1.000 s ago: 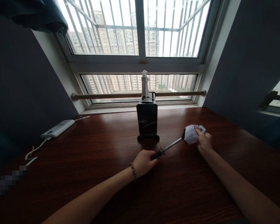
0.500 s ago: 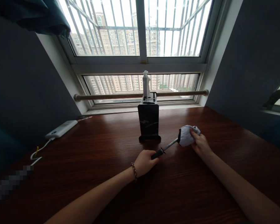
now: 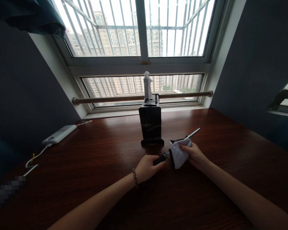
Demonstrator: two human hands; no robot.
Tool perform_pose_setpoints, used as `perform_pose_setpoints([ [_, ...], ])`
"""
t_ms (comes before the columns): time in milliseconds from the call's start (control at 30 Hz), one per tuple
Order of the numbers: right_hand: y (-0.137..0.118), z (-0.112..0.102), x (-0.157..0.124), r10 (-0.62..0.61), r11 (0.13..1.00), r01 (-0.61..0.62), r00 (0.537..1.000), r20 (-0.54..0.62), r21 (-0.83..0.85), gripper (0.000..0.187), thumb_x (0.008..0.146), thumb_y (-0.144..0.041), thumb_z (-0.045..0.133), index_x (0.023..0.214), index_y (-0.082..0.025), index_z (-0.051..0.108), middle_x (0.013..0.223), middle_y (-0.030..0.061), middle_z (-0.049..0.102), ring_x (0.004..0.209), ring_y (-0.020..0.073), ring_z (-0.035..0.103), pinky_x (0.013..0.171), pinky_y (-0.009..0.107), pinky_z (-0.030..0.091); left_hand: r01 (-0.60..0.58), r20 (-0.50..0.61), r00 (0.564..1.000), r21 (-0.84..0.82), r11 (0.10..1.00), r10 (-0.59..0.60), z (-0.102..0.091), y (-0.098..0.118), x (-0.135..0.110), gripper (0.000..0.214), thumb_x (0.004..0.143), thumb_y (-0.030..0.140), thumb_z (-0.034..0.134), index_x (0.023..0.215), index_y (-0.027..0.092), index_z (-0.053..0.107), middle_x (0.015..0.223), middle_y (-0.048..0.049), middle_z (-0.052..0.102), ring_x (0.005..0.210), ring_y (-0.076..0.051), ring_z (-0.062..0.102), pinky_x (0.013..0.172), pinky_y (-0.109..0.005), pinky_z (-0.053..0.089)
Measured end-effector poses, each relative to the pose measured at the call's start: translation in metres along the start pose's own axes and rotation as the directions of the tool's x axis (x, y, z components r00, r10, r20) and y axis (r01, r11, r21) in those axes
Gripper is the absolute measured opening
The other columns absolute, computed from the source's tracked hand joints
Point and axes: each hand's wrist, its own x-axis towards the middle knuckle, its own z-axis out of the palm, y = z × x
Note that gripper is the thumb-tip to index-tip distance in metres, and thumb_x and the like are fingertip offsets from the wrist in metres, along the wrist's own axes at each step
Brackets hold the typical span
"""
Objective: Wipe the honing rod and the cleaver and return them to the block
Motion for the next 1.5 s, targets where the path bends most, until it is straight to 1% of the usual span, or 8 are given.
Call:
perform_pose_setpoints([
  [167, 0.004, -0.002, 0.002, -0.018, 1.000, 0.018, 1.000, 0.000, -0.026, 0.027, 0.056, -0.022, 0.079, 0.078, -0.011, 0.067, 0.078, 0.0069, 0.069, 0.068, 0.0156, 0.064, 0.065, 0.022, 0.050, 0.056, 0.044, 0.998, -0.080, 0.995, -0.053, 0.000, 0.003, 0.000, 0.057, 0.087, 0.054, 0.023, 0.060, 0.014, 0.054, 0.045, 0.0015, 0.047, 0.044, -0.009, 0.042, 0.049, -0.020, 0.028],
  [400, -0.001, -0.004, 0.006, -0.092, 0.994, 0.100, 0.987, -0.134, 0.051, 0.031, 0.054, -0.024, 0.080, 0.077, -0.008, 0.067, 0.075, 0.0094, 0.068, 0.065, 0.0177, 0.064, 0.061, 0.024, 0.052, 0.017, -0.036, 0.999, -0.012, 1.000, -0.017, -0.002, 0.007, -0.002, 0.046, 0.085, 0.051, 0.034, 0.063, 0.016, 0.053, 0.054, -0.0009, 0.060, 0.053, -0.011, 0.052, 0.055, -0.020, 0.033],
  [633, -0.031, -0.030, 0.026, -0.242, 0.938, 0.319, 0.883, -0.403, 0.134, 0.025, 0.054, -0.018, 0.078, 0.074, -0.014, 0.064, 0.071, 0.0007, 0.067, 0.060, 0.0118, 0.061, 0.056, 0.018, 0.052, 0.047, -0.118, 0.992, 0.014, 0.999, -0.045, -0.003, 0.009, -0.003, 0.037, 0.080, 0.049, 0.044, 0.070, 0.016, 0.055, 0.057, 0.0005, 0.055, 0.050, -0.010, 0.047, 0.048, -0.021, 0.029],
  [833, -0.045, -0.046, 0.035, -0.278, 0.891, 0.418, 0.811, -0.515, 0.178, 0.015, 0.063, -0.014, 0.071, 0.075, -0.016, 0.062, 0.071, -0.0029, 0.066, 0.061, 0.0097, 0.061, 0.055, 0.016, 0.052, 0.136, 0.117, 0.988, -0.370, 0.919, -0.099, 0.001, 0.008, -0.002, 0.042, 0.078, 0.056, 0.042, 0.066, 0.016, 0.045, 0.046, 0.0046, 0.044, 0.034, -0.006, 0.036, 0.034, -0.018, 0.022],
  [1000, -0.051, -0.046, 0.035, -0.248, 0.874, 0.416, 0.827, -0.504, 0.252, 0.008, 0.069, -0.012, 0.063, 0.075, -0.018, 0.062, 0.073, -0.0039, 0.066, 0.064, 0.0083, 0.062, 0.061, 0.017, 0.053, 0.289, 0.325, 0.941, -0.634, 0.717, -0.092, -0.002, 0.011, -0.001, 0.044, 0.076, 0.058, 0.045, 0.071, 0.015, 0.046, 0.045, 0.0054, 0.041, 0.029, -0.004, 0.031, 0.028, -0.018, 0.015],
  [1133, -0.055, -0.047, 0.033, -0.233, 0.868, 0.415, 0.824, -0.516, 0.271, 0.012, 0.066, -0.011, 0.063, 0.075, -0.018, 0.062, 0.074, -0.0043, 0.066, 0.066, 0.0086, 0.062, 0.063, 0.017, 0.053, 0.309, 0.338, 0.937, -0.679, 0.666, -0.090, -0.003, 0.011, -0.002, 0.042, 0.075, 0.056, 0.049, 0.074, 0.014, 0.048, 0.044, 0.0068, 0.039, 0.029, -0.003, 0.027, 0.028, -0.017, 0.014],
  [1333, -0.045, -0.047, 0.033, -0.209, 0.873, 0.441, 0.722, -0.659, 0.207, 0.021, 0.061, -0.007, 0.069, 0.075, -0.019, 0.059, 0.070, -0.0065, 0.066, 0.058, 0.0087, 0.061, 0.053, 0.016, 0.053, 0.255, 0.256, 0.959, -0.600, 0.758, -0.120, 0.007, 0.007, -0.002, 0.043, 0.074, 0.057, 0.050, 0.065, 0.016, 0.044, 0.040, 0.0068, 0.040, 0.027, -0.004, 0.031, 0.025, -0.017, 0.013],
  [1500, -0.018, -0.018, 0.019, -0.097, 0.944, 0.227, 0.884, -0.457, 0.239, 0.019, 0.059, -0.008, 0.073, 0.074, -0.014, 0.063, 0.071, 0.0018, 0.068, 0.059, 0.0125, 0.062, 0.055, 0.020, 0.053, 0.249, 0.214, 0.965, -0.595, 0.764, -0.148, 0.010, 0.010, -0.002, 0.043, 0.074, 0.057, 0.049, 0.063, 0.016, 0.042, 0.038, 0.0078, 0.038, 0.026, -0.004, 0.030, 0.025, -0.016, 0.014],
])
